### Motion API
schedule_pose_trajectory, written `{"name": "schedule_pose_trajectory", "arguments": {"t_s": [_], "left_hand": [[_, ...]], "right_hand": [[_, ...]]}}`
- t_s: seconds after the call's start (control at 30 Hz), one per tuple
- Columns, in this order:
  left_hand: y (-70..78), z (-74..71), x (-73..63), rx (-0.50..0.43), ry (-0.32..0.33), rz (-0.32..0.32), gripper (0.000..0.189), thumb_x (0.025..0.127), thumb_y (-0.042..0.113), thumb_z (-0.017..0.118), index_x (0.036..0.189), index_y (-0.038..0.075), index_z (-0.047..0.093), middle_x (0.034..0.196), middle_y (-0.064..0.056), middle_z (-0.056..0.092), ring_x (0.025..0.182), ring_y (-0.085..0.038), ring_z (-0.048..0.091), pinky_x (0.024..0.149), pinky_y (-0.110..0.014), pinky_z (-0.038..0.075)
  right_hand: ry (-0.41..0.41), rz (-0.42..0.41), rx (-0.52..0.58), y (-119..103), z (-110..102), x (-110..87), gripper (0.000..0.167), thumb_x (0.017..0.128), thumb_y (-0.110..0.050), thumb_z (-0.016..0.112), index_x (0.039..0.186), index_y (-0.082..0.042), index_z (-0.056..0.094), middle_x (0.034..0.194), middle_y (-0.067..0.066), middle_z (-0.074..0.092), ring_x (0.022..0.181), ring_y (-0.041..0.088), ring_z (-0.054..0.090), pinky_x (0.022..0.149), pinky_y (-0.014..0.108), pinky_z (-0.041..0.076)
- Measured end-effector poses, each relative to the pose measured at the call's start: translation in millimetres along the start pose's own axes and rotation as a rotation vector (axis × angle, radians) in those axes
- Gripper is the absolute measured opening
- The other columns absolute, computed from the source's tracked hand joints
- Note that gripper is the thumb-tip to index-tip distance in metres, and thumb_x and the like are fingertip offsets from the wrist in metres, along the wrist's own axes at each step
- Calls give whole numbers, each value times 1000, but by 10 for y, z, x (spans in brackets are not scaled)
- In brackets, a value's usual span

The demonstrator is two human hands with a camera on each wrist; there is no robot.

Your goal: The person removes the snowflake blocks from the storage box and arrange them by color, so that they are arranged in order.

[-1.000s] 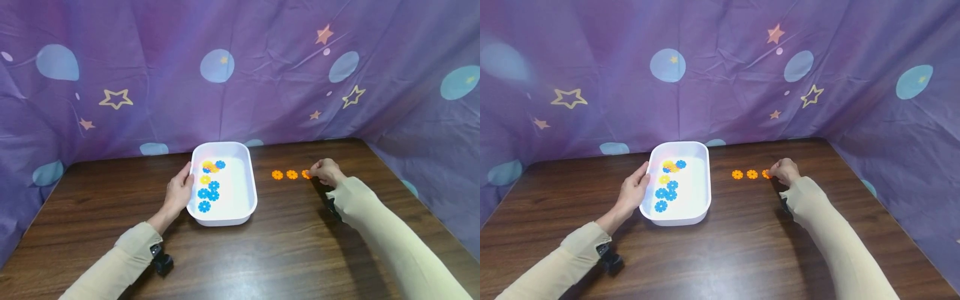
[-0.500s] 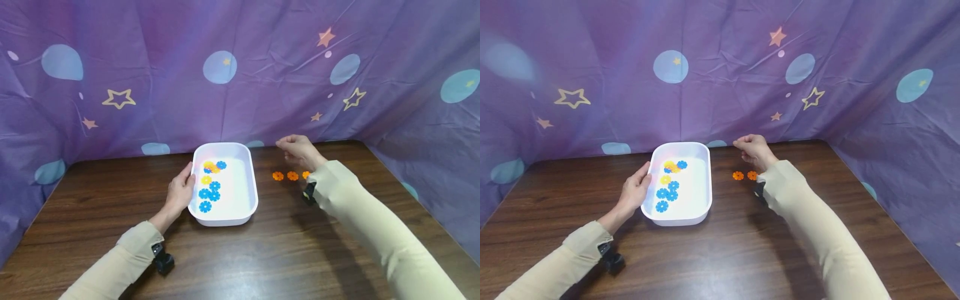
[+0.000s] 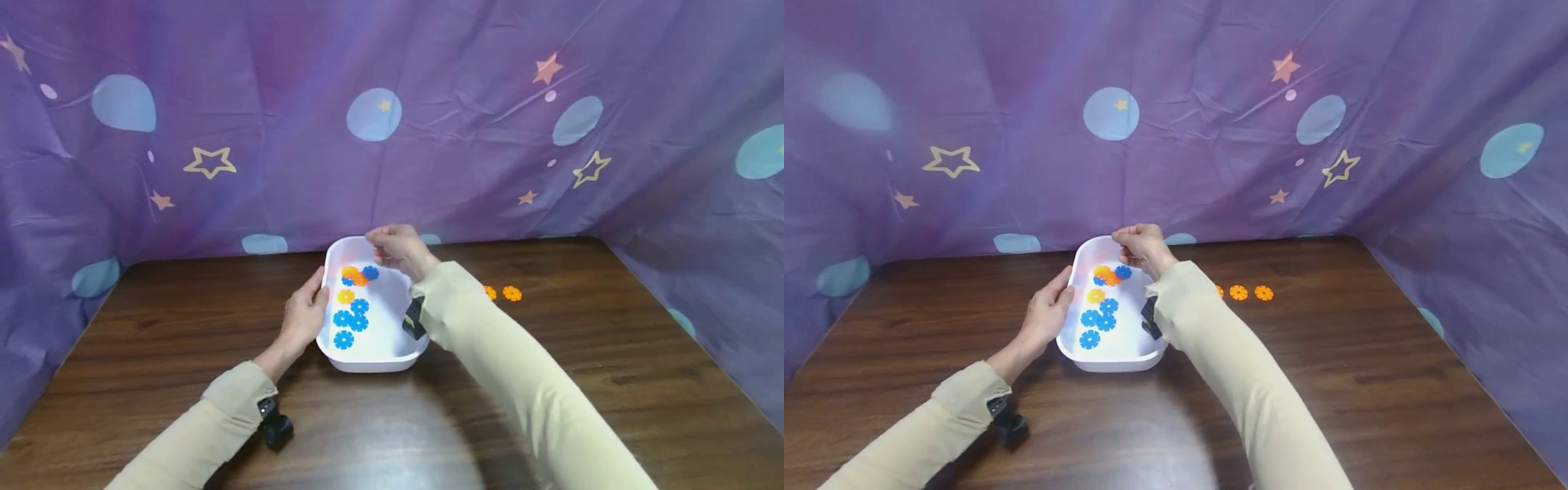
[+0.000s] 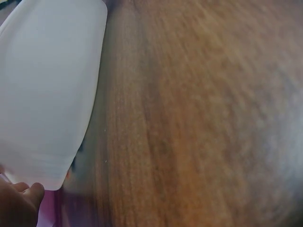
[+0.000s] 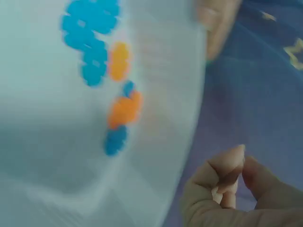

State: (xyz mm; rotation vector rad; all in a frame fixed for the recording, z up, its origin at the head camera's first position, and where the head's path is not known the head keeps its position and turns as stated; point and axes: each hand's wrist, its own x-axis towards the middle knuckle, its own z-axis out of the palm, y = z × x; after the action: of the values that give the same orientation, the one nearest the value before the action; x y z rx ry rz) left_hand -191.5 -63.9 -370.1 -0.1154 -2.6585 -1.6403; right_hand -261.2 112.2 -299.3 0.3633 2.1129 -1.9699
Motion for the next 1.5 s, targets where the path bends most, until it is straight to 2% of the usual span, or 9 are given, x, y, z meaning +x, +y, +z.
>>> {"name": "schedule_pose_trajectory", "arguments": {"t_s": [0.1,0.27,0.33,0.53,0.73,0.97,1.3,1.5], "left_hand": [[3,17,1,8,8,22,48,99,14,40,145,3,33,148,-12,36,136,-27,35,114,-41,26],[-3,29,3,22,27,46,47,98,13,42,144,3,35,146,-13,39,133,-29,39,113,-42,28],[-3,32,4,21,28,44,47,98,14,43,144,4,36,146,-13,39,132,-29,40,113,-43,28],[-16,36,0,26,31,30,47,99,14,42,144,4,36,147,-13,38,133,-29,39,113,-42,28],[-15,44,-11,24,22,25,47,99,14,42,145,4,35,147,-12,38,135,-28,37,114,-41,26],[-11,41,-12,9,31,16,47,99,14,43,145,5,35,147,-12,38,135,-28,36,114,-41,26],[-4,23,-3,12,42,29,47,99,13,43,144,3,36,147,-12,38,134,-28,37,114,-41,27],[-16,9,4,11,31,11,47,99,15,42,145,4,35,148,-11,37,136,-26,35,114,-40,26]], "right_hand": [[-49,23,-49,131,96,6,5,89,-5,61,88,0,60,61,2,52,50,10,49,50,19,48],[-99,28,-223,291,211,8,12,84,-2,65,75,-2,57,61,3,52,52,12,50,52,20,48],[-101,29,-299,343,231,16,13,83,-2,67,73,-3,58,62,4,53,53,13,49,53,20,48],[-110,37,-436,477,250,25,12,82,0,68,74,-1,59,60,4,52,51,11,47,49,18,44],[-120,32,-493,546,302,-9,17,80,0,70,71,-4,56,61,2,50,50,11,46,45,17,42],[-87,-31,-599,598,352,21,16,74,-2,76,81,-2,61,68,1,52,49,10,46,42,17,42],[-82,-107,-713,605,392,63,21,71,-1,78,82,-4,59,76,5,54,51,12,47,41,18,41],[-76,-99,-739,595,411,59,23,73,-3,78,80,-5,57,75,4,52,52,12,47,42,18,41]]}}
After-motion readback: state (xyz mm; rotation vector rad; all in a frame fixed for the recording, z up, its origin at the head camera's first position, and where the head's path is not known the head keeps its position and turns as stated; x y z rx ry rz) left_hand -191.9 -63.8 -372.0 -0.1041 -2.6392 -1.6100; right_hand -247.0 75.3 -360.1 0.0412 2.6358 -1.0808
